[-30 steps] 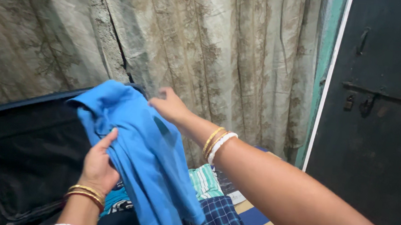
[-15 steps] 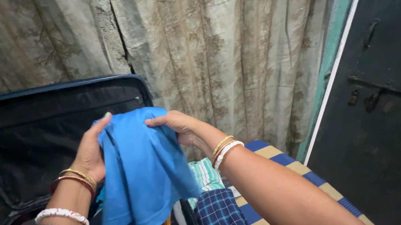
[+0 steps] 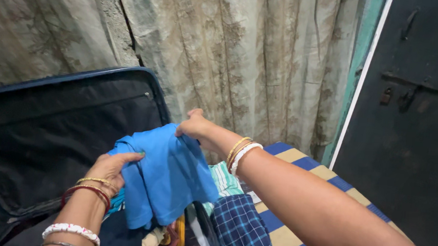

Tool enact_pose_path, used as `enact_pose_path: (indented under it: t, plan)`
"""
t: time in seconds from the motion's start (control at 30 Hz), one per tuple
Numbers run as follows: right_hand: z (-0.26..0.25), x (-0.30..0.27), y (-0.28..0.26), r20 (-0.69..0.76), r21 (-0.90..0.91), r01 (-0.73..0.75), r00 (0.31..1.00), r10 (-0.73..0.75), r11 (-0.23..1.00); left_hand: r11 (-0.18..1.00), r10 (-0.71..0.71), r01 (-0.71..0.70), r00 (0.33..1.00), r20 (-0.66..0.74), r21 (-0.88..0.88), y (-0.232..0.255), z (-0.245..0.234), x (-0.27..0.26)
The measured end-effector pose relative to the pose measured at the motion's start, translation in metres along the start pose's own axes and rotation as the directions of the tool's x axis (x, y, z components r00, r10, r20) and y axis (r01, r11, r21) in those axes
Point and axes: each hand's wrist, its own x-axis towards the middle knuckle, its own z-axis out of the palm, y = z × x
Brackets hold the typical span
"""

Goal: The person packs a suitcase by folding and placing shirts and other items into the main compartment.

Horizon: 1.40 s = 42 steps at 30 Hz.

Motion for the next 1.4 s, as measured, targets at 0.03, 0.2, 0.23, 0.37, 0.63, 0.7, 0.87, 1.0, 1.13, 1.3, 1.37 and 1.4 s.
enact_pose_path:
  t: [0.03, 0.2, 0.23, 0.37, 0.63, 0.7, 0.87, 1.0, 1.13, 1.3, 1.37, 1.4]
  plan:
    - [-0.001, -0.008, -0.003, 0.021, -0.034, 0.026, 0.999, -0.025, 0.999, 1.000, 0.016, -0.015, 0.998, -0.061, 0.020, -0.001, 0.002, 0.001]
    - [-0.005, -0.025, -0.013, 0.279, 0.095, 0.127, 0.948, -0.149, 0.987, 0.963, 0.168, -0.093, 0.941, -0.295, 0.253, -0.001, 0.005, 0.005]
    - [-0.007, -0.027, -0.012, 0.271, 0.088, 0.114, 0.953, -0.134, 0.990, 0.980, 0.130, -0.090, 0.964, -0.233, 0.177, -0.001, 0.005, 0.003]
    - [-0.008, -0.027, -0.012, 0.248, 0.170, 0.117, 0.956, -0.157, 0.978, 0.987, 0.153, -0.152, 0.988, -0.023, 0.043, 0.007, 0.005, -0.009]
    - [-0.001, 0.001, -0.011, 0.208, 0.272, 0.215, 0.939, -0.275, 0.938, 0.768, 0.291, -0.092, 0.932, -0.218, 0.633, 0.032, 0.015, -0.039]
    - [0.001, 0.002, -0.017, 0.201, 0.293, 0.148, 0.956, -0.212, 0.944, 0.609, 0.374, -0.038, 0.895, -0.245, 0.792, 0.040, 0.016, -0.039]
    - [0.009, 0.012, -0.027, 0.215, 0.313, 0.203, 0.936, -0.277, 0.928, 0.416, 0.424, -0.150, 0.905, -0.045, 0.897, 0.052, 0.031, -0.065]
    - [0.010, 0.014, -0.034, 0.224, 0.288, 0.169, 0.945, -0.238, 0.943, 0.150, 0.378, 0.012, 0.923, -0.069, 0.989, 0.064, 0.055, -0.096]
    - [0.003, 0.012, -0.039, 0.331, 0.301, 0.079, 0.926, -0.182, 0.950, -0.018, 0.667, -0.227, 0.723, 0.181, 0.974, 0.056, 0.048, -0.080]
    - [-0.010, 0.010, -0.043, 0.493, 0.328, 0.099, 0.830, -0.259, 0.940, 0.311, 0.550, -0.399, 0.816, 0.179, 0.863, 0.049, 0.041, -0.059]
    - [-0.007, 0.009, -0.044, 0.361, 0.230, 0.103, 0.914, -0.183, 0.968, 0.286, 0.629, -0.513, 0.738, 0.245, 0.809, 0.050, 0.044, -0.064]
    - [-0.006, 0.007, -0.043, 0.288, 0.180, 0.097, 0.946, -0.146, 0.979, 0.272, 0.665, -0.566, 0.695, 0.274, 0.778, 0.050, 0.047, -0.067]
